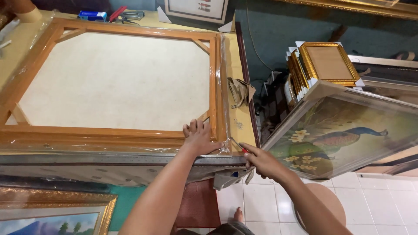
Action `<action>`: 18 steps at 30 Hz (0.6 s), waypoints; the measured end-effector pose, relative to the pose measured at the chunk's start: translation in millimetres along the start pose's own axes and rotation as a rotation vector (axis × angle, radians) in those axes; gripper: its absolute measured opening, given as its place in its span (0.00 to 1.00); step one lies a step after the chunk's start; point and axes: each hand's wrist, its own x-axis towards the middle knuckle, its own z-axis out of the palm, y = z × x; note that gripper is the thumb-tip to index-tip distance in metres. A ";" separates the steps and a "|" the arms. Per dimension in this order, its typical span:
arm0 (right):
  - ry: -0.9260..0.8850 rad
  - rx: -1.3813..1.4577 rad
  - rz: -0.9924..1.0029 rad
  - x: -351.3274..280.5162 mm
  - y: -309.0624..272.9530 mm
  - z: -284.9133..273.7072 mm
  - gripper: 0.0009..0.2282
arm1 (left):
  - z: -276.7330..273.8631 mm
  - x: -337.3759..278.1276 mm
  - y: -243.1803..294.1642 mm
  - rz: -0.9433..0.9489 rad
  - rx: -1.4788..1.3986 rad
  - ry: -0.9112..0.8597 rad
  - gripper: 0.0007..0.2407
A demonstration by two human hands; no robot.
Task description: The person uses a screwdriver to tighten screws on the corners of a wooden picture frame placed on a workbench. They briefly lift and reposition the frame, then continue securing the corners with the screwdriver.
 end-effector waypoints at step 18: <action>-0.208 -0.028 0.092 -14.0 -14.0 -8.4 0.19 | 4.3 0.2 -3.9 0.052 0.007 0.050 0.32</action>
